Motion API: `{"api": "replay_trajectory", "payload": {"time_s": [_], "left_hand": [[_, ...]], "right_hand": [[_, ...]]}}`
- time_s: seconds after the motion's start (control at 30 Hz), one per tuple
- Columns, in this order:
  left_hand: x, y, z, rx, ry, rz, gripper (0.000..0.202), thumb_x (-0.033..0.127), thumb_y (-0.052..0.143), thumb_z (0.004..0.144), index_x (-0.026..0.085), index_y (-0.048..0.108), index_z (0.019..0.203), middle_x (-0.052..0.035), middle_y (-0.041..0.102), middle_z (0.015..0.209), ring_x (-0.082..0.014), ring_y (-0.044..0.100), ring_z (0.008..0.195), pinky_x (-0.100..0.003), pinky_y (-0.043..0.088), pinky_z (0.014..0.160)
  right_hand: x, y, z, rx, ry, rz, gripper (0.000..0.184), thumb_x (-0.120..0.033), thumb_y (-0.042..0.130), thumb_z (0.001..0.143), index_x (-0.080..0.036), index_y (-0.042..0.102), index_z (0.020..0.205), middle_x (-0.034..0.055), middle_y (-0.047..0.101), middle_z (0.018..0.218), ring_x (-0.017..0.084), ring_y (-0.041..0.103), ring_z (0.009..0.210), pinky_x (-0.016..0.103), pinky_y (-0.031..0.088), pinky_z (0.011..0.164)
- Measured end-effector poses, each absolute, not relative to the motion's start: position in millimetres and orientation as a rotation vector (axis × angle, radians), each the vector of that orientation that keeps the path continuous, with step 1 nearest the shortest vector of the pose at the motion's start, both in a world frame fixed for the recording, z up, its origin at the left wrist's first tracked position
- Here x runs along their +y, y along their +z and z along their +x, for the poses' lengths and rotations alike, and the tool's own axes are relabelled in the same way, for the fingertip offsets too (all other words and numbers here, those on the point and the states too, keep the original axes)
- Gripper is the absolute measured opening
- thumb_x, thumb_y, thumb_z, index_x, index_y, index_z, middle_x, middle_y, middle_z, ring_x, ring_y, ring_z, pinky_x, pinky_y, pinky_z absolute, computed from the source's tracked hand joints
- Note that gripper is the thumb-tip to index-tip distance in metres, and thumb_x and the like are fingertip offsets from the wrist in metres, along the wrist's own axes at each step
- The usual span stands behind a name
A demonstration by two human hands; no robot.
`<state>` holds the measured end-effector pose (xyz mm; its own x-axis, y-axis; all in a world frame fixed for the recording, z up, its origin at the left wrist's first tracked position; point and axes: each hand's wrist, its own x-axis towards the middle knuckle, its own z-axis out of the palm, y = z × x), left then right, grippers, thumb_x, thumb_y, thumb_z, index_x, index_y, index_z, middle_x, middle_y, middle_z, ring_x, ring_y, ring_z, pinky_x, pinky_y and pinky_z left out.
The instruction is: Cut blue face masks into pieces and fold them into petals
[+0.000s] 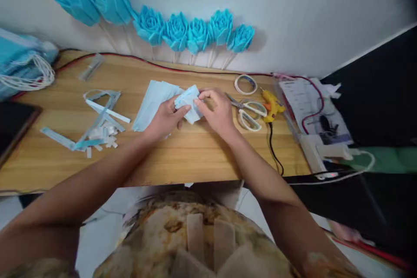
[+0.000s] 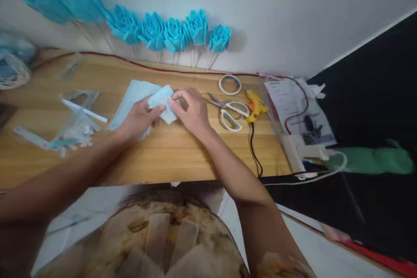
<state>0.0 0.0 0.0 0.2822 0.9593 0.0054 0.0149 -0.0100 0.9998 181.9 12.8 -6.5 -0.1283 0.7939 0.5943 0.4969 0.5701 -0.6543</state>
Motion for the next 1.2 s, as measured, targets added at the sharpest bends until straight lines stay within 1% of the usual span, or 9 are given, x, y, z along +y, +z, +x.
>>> {"api": "replay_trajectory", "payload": {"time_s": [0.07,0.17,0.33,0.5,0.73,0.93,1.03,1.13,1.2], "left_hand": [[0.4,-0.5,0.2,0.999,0.983,1.337,0.018,0.029,0.072,0.087,0.019,0.057,0.086,0.0078,0.051,0.055,-0.0054,0.043,0.038,-0.02,0.038,0.038],[0.9,-4.1,1.2,0.959,0.989,1.276,0.024,0.034,0.077,0.084,0.018,0.059,0.087,0.0057,0.056,0.06,-0.0065,0.049,0.043,-0.02,0.044,0.041],[0.5,-13.8,3.6,0.848,1.033,1.129,0.036,0.038,0.081,0.08,0.014,0.067,0.103,-0.0034,0.071,0.089,-0.0135,0.067,0.072,-0.026,0.063,0.061],[0.4,-17.1,2.8,0.809,1.042,1.06,0.041,0.041,0.083,0.08,0.013,0.07,0.107,-0.0071,0.074,0.101,-0.0194,0.071,0.089,-0.035,0.067,0.077],[0.7,-17.1,1.8,0.782,1.031,0.988,0.043,0.043,0.083,0.08,0.013,0.072,0.109,-0.0087,0.076,0.103,-0.0218,0.073,0.092,-0.039,0.067,0.079],[1.0,-14.7,2.1,0.825,1.009,0.984,0.045,0.053,0.084,0.075,0.013,0.072,0.089,-0.0065,0.076,0.087,-0.0185,0.072,0.077,-0.033,0.065,0.069],[1.1,-12.4,0.5,0.9,0.98,1.087,0.049,0.06,0.082,0.074,0.013,0.07,0.083,-0.0059,0.074,0.079,-0.0162,0.068,0.067,-0.028,0.061,0.058],[0.5,-10.6,-1.1,0.99,0.936,1.253,0.049,0.062,0.077,0.078,0.014,0.067,0.082,-0.0056,0.072,0.073,-0.0137,0.063,0.056,-0.025,0.053,0.048],[0.2,-9.3,-1.8,1.005,0.916,1.335,0.046,0.06,0.075,0.081,0.014,0.067,0.084,-0.0058,0.073,0.072,-0.014,0.063,0.057,-0.026,0.054,0.051]], "right_hand": [[10.3,-6.6,181.0,-1.744,0.434,-1.114,0.011,-0.032,0.066,0.09,-0.024,0.064,0.083,0.001,0.077,0.093,0.018,0.071,0.09,0.034,0.052,0.085],[6.7,-5.7,179.5,-1.695,0.517,-1.17,0.012,-0.033,0.065,0.09,-0.024,0.062,0.083,0.0001,0.076,0.091,0.016,0.07,0.083,0.032,0.053,0.08],[3.6,-2.7,178.0,-1.657,0.572,-1.206,0.013,-0.032,0.065,0.089,-0.024,0.061,0.08,0.0,0.076,0.09,0.015,0.069,0.081,0.031,0.054,0.079],[3.5,-1.1,177.6,-1.65,0.578,-1.213,0.014,-0.032,0.063,0.089,-0.023,0.059,0.079,0.0,0.074,0.085,0.015,0.068,0.078,0.032,0.053,0.078],[3.8,-1.0,177.8,-1.65,0.598,-1.258,0.015,-0.032,0.062,0.089,-0.024,0.057,0.077,-0.0004,0.072,0.082,0.015,0.065,0.077,0.033,0.053,0.078],[5.0,-3.1,177.3,-1.6,0.613,-1.244,0.017,-0.03,0.063,0.088,-0.023,0.056,0.075,-0.002,0.068,0.075,0.014,0.062,0.073,0.031,0.052,0.075],[7.9,-6.6,178.1,-1.578,0.68,-1.243,0.01,-0.033,0.064,0.089,-0.024,0.062,0.088,-0.0016,0.069,0.081,0.014,0.063,0.075,0.031,0.053,0.075],[12.3,-9.7,181.6,-1.587,0.78,-1.213,0.031,-0.038,0.063,0.092,-0.025,0.064,0.12,-0.0003,0.071,0.088,0.015,0.064,0.079,0.032,0.055,0.076],[15.0,-10.0,185.6,-1.615,0.795,-1.215,0.039,-0.039,0.061,0.094,-0.026,0.061,0.131,0.0005,0.071,0.09,0.016,0.064,0.08,0.033,0.056,0.076]]}}
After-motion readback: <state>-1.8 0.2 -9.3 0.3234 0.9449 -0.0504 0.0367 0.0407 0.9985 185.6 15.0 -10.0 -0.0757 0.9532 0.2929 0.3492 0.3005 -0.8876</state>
